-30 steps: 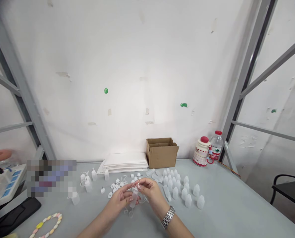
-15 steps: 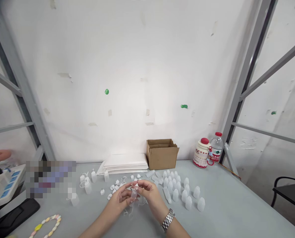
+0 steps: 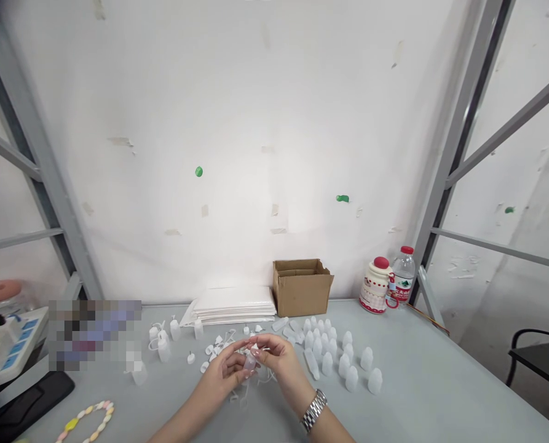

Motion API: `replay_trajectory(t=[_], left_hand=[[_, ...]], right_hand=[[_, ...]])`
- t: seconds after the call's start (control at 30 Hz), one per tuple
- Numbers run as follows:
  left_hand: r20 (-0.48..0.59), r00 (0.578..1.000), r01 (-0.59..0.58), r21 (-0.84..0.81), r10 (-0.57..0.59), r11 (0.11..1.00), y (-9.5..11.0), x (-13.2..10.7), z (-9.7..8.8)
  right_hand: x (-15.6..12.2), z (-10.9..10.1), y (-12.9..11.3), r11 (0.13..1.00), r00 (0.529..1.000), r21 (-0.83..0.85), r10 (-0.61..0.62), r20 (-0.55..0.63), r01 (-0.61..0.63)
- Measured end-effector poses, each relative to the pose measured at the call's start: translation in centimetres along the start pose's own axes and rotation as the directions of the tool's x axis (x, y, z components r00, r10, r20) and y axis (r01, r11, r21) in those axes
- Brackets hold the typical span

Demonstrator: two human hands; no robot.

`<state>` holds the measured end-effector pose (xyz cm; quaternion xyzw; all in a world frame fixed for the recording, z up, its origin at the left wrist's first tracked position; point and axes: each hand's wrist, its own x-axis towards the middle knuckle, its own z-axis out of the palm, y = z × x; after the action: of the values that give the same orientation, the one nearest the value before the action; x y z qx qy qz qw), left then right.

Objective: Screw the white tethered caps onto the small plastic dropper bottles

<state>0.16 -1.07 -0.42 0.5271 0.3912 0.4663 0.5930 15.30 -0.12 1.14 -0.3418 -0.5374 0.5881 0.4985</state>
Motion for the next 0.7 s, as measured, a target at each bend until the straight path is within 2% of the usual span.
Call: replay_trajectory(t=[0.37, 0.57, 0.63, 0.7], left_hand=[[-0.019, 0.999, -0.03, 0.069, 0.031, 0.997, 0.03, 0.02, 0.0], [-0.061, 0.997, -0.043, 0.118, 0.051, 0.992, 0.22, -0.13, -0.04], [-0.047, 0.998, -0.042, 0.085, 0.046, 0.995, 0.23, -0.18, -0.11], [0.011, 1.0, -0.028, 0.019, 0.028, 0.999, 0.27, -0.25, -0.16]], right_hand=[[0.15, -0.23, 0.42, 1.0, 0.999, 0.027, -0.014, 0.045, 0.013], [0.09, 0.01, 0.28, 1.0, 1.0, 0.012, -0.021, -0.006, 0.022], [0.16, -0.08, 0.37, 0.999, 0.999, 0.041, -0.029, -0.017, 0.029], [0.26, -0.28, 0.49, 0.996, 1.0, 0.084, -0.018, -0.001, 0.018]])
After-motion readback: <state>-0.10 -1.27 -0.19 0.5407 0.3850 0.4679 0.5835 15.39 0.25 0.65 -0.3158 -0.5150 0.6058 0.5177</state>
